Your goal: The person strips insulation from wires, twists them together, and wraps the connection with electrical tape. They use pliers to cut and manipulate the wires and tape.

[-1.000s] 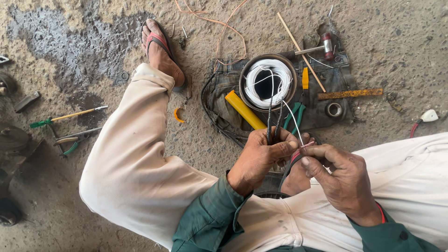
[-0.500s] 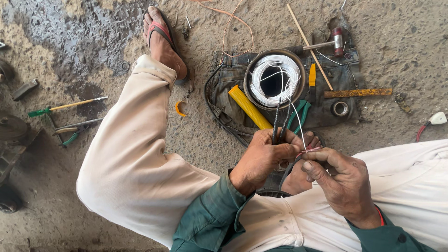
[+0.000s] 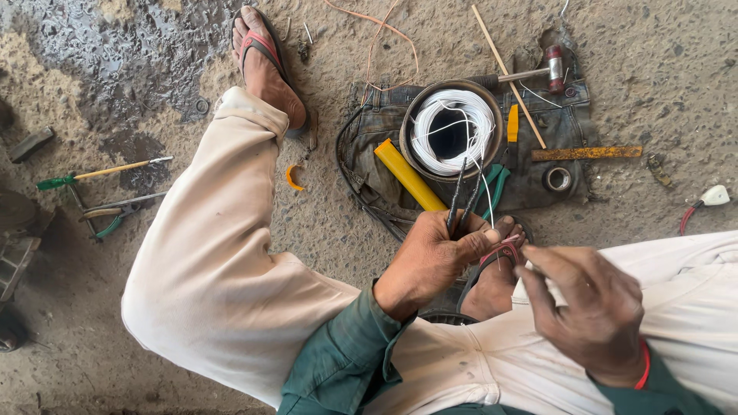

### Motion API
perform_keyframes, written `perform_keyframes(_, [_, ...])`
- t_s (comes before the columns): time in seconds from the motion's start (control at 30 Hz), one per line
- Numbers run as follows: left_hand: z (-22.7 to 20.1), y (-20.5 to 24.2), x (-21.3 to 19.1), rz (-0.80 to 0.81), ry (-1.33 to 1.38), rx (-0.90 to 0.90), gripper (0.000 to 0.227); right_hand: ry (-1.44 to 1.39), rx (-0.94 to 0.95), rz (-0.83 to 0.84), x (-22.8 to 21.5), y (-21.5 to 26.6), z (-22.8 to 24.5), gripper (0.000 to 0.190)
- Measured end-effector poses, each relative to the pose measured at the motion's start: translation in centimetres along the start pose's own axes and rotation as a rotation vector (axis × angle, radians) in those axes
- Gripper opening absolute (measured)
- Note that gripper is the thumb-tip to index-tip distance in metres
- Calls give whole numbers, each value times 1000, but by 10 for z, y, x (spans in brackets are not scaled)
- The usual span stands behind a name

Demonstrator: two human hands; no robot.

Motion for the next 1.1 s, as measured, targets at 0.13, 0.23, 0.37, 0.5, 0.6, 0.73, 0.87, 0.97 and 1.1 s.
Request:
perform_keyframes(0.13, [3, 0, 1, -19, 40, -28, 23, 231, -284, 27, 1, -12, 11, 39])
perform_keyframes(0.23, [5, 0, 0, -70, 18, -22, 21, 268, -308, 76, 11, -10, 9, 40])
perform_keyframes(0.37, [7, 0, -1, -105, -121, 9, 24, 166, -232, 136, 29, 5, -4, 27])
perform_keyframes(0.5, [7, -1, 2, -59, -125, 60, 27, -917, 765, 233, 69, 38, -57, 22])
perform_keyframes(0.6, [6, 0, 4, 6, 37, 75, 23, -1058, 883, 258, 69, 42, -60, 23])
perform_keyframes(0.73, [7, 1, 0, -33, -31, 22, 22, -547, 620, 207, 39, 25, -50, 25])
perform_keyframes(0.87, [7, 1, 1, -30, -64, 40, 23, -67, 116, 43, 24, 15, -22, 25])
perform_keyframes(0.97, [7, 0, 5, -24, -20, 54, 23, 41, -111, 22, 36, 30, -18, 22])
perform_keyframes(1.1, [7, 1, 7, -42, 56, 69, 17, -1387, 972, 117, 81, 69, -62, 36])
Point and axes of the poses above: each hand's wrist, its own y-axis away from the middle knuckle, its own x-axis out of the palm, z = x × y, the point moved 6 cm from there along -y, towards the middle knuckle, and after that the axes turned 3 degrees about -x, right-handed, at the moved point
